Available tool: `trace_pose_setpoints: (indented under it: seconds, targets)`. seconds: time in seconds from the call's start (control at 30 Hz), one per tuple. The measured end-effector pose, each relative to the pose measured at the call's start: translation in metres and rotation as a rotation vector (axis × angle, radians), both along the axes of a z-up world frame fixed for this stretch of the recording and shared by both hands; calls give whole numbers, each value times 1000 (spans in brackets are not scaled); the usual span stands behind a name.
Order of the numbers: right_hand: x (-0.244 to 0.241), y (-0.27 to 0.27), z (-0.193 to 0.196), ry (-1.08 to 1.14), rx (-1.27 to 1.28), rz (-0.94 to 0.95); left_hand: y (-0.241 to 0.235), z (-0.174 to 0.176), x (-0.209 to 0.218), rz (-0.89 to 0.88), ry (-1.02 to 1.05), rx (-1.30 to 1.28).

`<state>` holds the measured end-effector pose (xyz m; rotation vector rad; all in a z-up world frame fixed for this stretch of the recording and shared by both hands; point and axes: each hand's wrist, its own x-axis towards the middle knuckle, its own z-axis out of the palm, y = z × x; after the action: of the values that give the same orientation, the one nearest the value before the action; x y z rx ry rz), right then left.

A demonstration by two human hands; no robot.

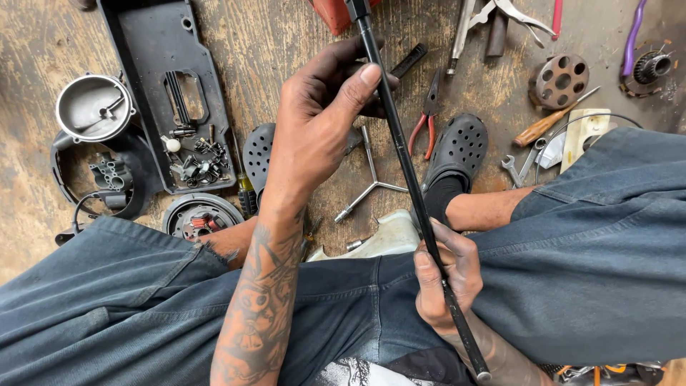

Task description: Disassembling and inspecting a carburetor and other engine components.

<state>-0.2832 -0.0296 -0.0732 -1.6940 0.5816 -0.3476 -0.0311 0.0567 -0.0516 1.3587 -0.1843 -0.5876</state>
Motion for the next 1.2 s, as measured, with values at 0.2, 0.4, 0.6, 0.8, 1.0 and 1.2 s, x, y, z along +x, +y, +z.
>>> trace_pose_setpoints:
  seconds: [0.2,0.4,0.6,0.8,1.0,1.2]
  targets:
    - [0,4,-7,-23,-37,-7,1,-3,3,7,9,-46]
    - [5,4,-10,-22,-117,22,2,-6,7,26,-12,-47]
    - [29,-5,-12,1,-274,125,6,-14,16,64,-83,-22]
    - [44,-10,-11,-24,-458,209,5,-19,20,95,-47,-37]
    - [38,-6,-17,17,-406,175,5,-20,20,83,-84,-52]
    - [41,-2,-18,2,201,86,2,-14,22,130,-175,-17]
